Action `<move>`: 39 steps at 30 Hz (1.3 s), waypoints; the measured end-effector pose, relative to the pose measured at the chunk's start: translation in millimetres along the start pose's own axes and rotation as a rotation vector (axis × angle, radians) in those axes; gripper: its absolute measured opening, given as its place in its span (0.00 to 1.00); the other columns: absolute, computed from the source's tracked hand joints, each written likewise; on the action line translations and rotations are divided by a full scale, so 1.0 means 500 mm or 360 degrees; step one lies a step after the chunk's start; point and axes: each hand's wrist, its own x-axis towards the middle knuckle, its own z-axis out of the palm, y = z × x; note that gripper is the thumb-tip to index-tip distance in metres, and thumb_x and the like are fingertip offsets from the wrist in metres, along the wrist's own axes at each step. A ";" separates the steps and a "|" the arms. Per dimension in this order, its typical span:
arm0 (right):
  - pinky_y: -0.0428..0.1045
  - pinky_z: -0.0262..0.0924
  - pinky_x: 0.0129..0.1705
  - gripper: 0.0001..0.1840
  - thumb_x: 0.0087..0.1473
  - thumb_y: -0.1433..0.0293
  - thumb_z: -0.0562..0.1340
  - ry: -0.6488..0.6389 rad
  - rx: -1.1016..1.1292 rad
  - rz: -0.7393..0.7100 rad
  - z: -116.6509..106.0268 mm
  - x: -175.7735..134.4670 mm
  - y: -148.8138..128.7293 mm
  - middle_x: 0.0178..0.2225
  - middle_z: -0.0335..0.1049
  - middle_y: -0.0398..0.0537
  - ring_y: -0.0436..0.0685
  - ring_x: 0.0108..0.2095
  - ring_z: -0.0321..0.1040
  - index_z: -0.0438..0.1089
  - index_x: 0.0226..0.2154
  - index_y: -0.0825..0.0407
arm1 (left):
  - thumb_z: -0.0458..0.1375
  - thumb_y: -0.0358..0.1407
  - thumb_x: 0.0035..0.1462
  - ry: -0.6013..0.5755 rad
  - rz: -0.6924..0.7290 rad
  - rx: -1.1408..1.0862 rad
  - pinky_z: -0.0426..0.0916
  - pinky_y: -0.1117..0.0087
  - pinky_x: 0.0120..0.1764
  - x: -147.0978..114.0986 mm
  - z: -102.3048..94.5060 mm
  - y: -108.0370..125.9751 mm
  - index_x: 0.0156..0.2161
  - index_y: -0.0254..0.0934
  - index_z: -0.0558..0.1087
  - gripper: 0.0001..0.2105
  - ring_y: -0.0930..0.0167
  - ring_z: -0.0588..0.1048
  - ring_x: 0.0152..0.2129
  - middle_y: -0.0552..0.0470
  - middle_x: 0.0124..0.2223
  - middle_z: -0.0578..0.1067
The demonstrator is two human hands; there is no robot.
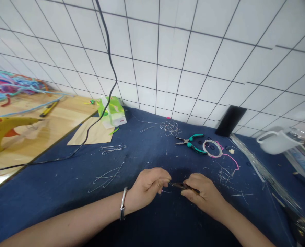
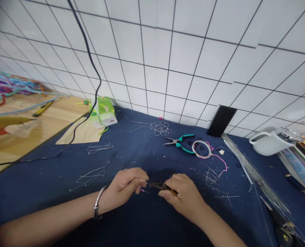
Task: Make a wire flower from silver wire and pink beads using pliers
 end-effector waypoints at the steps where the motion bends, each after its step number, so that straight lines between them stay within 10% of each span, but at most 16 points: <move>1: 0.46 0.52 0.32 0.16 0.56 0.58 0.53 -0.0005 0.0018 -0.0001 0.000 0.000 0.000 0.23 0.61 0.40 0.48 0.26 0.59 0.63 0.24 0.51 | 0.46 0.29 0.58 -0.0001 0.0001 -0.0010 0.63 0.75 0.26 0.000 0.000 0.000 0.31 0.35 0.69 0.10 0.77 0.68 0.17 0.54 0.22 0.69; 21: 0.52 0.50 0.36 0.09 0.52 0.62 0.57 0.0183 -0.0830 0.0158 0.012 0.004 0.027 0.30 0.62 0.48 0.56 0.35 0.58 0.66 0.30 0.50 | 0.49 0.39 0.59 0.0250 -0.0697 -0.0694 0.61 0.76 0.23 0.020 0.014 0.001 0.32 0.33 0.65 0.11 0.79 0.66 0.16 0.53 0.26 0.72; 27: 0.56 0.49 0.43 0.08 0.49 0.65 0.60 0.0234 -0.0646 0.0137 0.002 0.004 0.005 0.35 0.63 0.48 0.60 0.42 0.56 0.66 0.33 0.50 | 0.50 0.39 0.58 0.0297 -0.0751 -0.0941 0.62 0.76 0.26 0.022 0.013 0.014 0.33 0.33 0.64 0.09 0.78 0.68 0.19 0.52 0.29 0.72; 39: 0.47 0.50 0.32 0.16 0.57 0.67 0.51 0.0239 0.0127 0.0147 0.031 0.003 -0.032 0.21 0.59 0.41 0.49 0.26 0.56 0.63 0.21 0.52 | 0.51 0.39 0.57 0.0056 -0.0811 -0.1154 0.65 0.72 0.28 0.006 0.037 0.024 0.33 0.32 0.65 0.09 0.74 0.72 0.22 0.50 0.30 0.73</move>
